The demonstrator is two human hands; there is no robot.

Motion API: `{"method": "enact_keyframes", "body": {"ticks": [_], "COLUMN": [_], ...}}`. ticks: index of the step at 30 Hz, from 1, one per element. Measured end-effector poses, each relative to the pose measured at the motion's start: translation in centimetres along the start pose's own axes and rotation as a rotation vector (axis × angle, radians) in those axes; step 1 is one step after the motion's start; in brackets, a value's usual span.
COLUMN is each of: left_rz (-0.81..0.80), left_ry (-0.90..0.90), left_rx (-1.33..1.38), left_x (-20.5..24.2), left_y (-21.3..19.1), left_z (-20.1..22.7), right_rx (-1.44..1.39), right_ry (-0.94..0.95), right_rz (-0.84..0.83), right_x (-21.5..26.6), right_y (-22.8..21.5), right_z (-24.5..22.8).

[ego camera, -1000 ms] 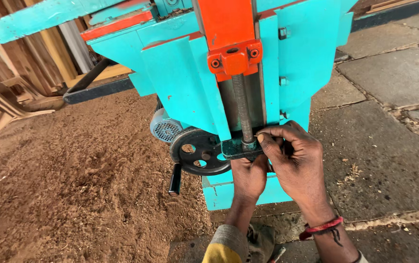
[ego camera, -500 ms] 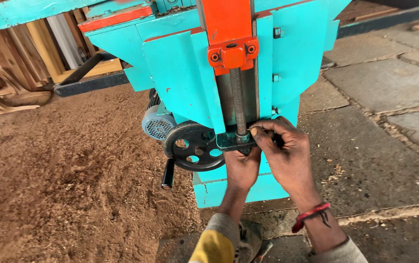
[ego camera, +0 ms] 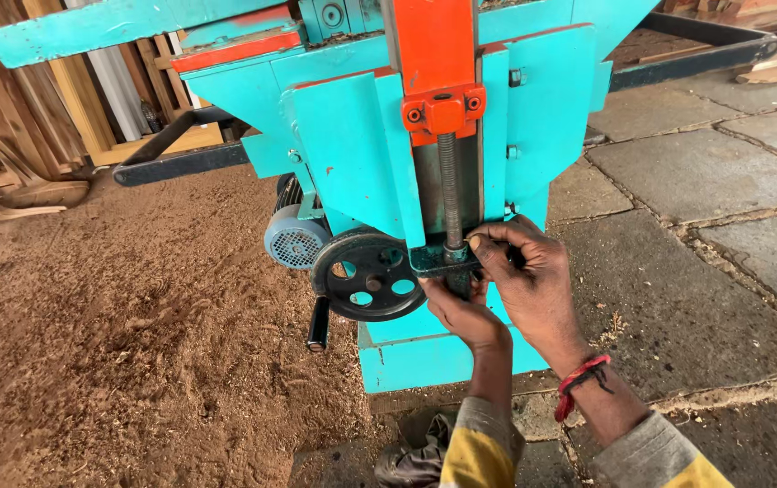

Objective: The person adjusts a threaded rod mechanism on a teal and orange woodworking machine. They use a rag to wipe the area and then use a wrench to tighten a nut on the rod, securing a metal bracket.

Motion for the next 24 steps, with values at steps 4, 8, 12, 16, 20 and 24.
{"method": "enact_keyframes", "body": {"ticks": [4,8,12,16,20,24], "left_rz": [0.001,-0.020,-0.022,0.019,0.023,0.013], "left_ry": [-0.367,-0.690,-0.688,-0.535,-0.426,-0.458], "left_rx": [0.046,-0.056,-0.039,0.226,0.221,0.107], "left_x": [0.4,0.1,0.7,3.1,5.9,6.1], "left_y": [1.0,1.3,1.6,2.2,2.5,2.7], "left_z": [1.0,2.8,2.8,2.6,3.2,3.9], "right_rx": [0.026,-0.012,0.012,-0.035,-0.018,-0.068], "right_ry": [-0.085,0.019,0.080,0.145,0.120,0.091], "right_rz": [-0.003,-0.033,-0.038,-0.043,-0.046,-0.067], "right_x": [0.2,0.1,0.0,0.0,-0.4,-0.5], "right_y": [-0.5,-0.4,-0.8,-0.6,-0.6,-0.8], "right_z": [-0.6,-1.2,-1.7,-1.7,-0.9,-0.5]}}
Point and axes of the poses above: each hand's wrist, its own x-axis away from the middle knuckle, its own y-axis out of the palm, z = x × y, the point moved 3 cm from there along -x, towards the middle knuckle, and after that the axes turned 15 degrees about x, right-handed, at the moved point
